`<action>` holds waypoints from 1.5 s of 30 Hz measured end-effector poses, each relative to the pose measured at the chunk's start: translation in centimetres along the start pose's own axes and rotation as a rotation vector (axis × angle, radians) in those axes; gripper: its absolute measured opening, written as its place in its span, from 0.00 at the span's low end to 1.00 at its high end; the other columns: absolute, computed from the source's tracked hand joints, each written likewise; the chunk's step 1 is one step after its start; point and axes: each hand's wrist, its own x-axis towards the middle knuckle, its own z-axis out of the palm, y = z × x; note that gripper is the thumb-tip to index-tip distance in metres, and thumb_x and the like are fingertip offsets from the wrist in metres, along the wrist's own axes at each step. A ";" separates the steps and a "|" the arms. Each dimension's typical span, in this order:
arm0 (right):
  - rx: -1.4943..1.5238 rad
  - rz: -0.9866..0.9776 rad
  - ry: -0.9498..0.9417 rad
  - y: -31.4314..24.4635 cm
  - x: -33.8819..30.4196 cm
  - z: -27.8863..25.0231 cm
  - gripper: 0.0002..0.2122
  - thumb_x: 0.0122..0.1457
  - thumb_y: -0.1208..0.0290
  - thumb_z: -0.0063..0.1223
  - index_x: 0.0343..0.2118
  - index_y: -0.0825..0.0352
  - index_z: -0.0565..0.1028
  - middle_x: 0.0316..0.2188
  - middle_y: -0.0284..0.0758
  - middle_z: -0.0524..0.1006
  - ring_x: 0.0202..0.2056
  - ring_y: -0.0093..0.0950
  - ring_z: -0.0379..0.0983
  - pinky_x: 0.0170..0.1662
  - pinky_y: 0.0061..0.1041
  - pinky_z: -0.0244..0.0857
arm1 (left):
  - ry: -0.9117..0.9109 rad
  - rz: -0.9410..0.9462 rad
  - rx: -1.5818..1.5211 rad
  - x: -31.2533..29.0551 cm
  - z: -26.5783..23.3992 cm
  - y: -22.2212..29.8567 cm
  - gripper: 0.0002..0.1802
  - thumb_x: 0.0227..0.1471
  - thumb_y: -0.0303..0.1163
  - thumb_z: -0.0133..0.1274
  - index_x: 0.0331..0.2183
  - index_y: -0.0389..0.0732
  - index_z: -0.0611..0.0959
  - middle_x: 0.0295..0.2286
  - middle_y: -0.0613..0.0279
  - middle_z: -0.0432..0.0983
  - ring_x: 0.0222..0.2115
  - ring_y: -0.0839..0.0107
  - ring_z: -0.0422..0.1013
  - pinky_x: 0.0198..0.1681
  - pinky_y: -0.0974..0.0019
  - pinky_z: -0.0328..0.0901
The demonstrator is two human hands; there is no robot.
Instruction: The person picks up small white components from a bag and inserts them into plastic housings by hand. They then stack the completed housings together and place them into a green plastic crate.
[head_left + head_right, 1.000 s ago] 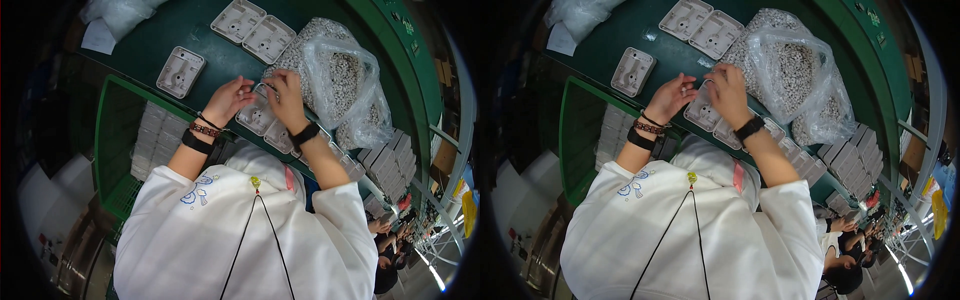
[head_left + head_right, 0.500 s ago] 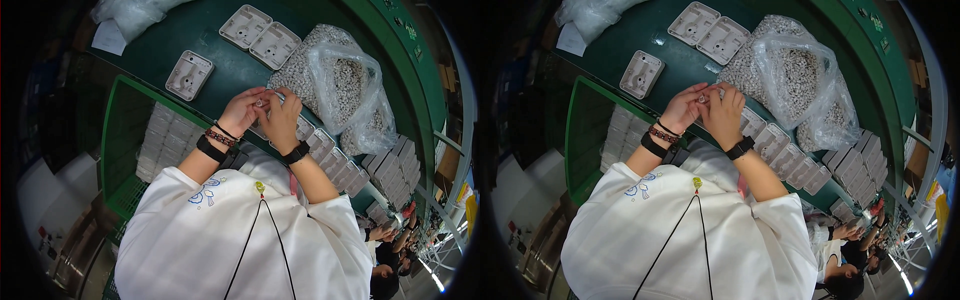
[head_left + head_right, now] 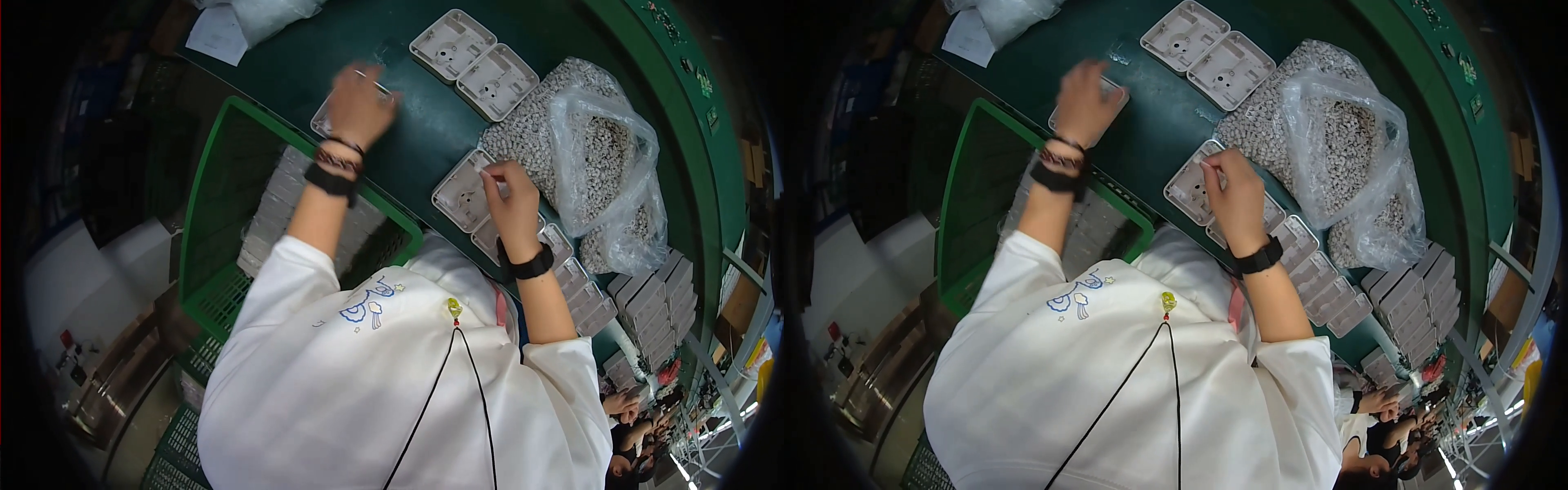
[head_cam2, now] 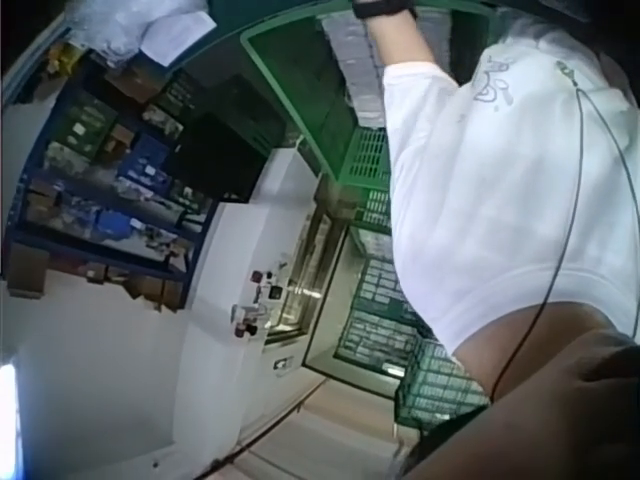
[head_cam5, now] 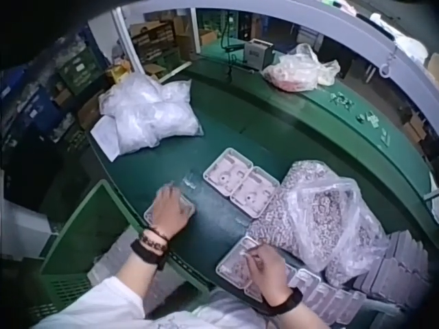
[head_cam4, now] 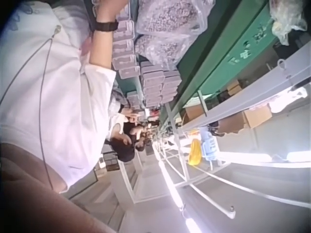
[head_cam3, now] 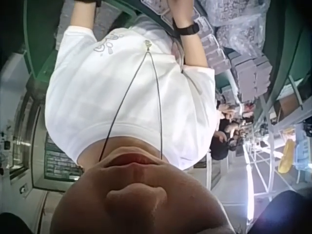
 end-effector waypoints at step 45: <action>-0.647 -0.788 -0.350 4.8 11.1 5.8 0.03 0.41 0.70 0.46 0.19 0.59 0.73 0.28 0.26 0.66 0.34 0.22 0.62 0.36 0.21 0.53 | -0.527 -0.044 -0.210 -1.8 3.5 0.5 0.10 0.43 0.33 0.51 0.31 0.42 0.78 0.27 0.51 0.74 0.30 0.53 0.70 0.33 0.56 0.64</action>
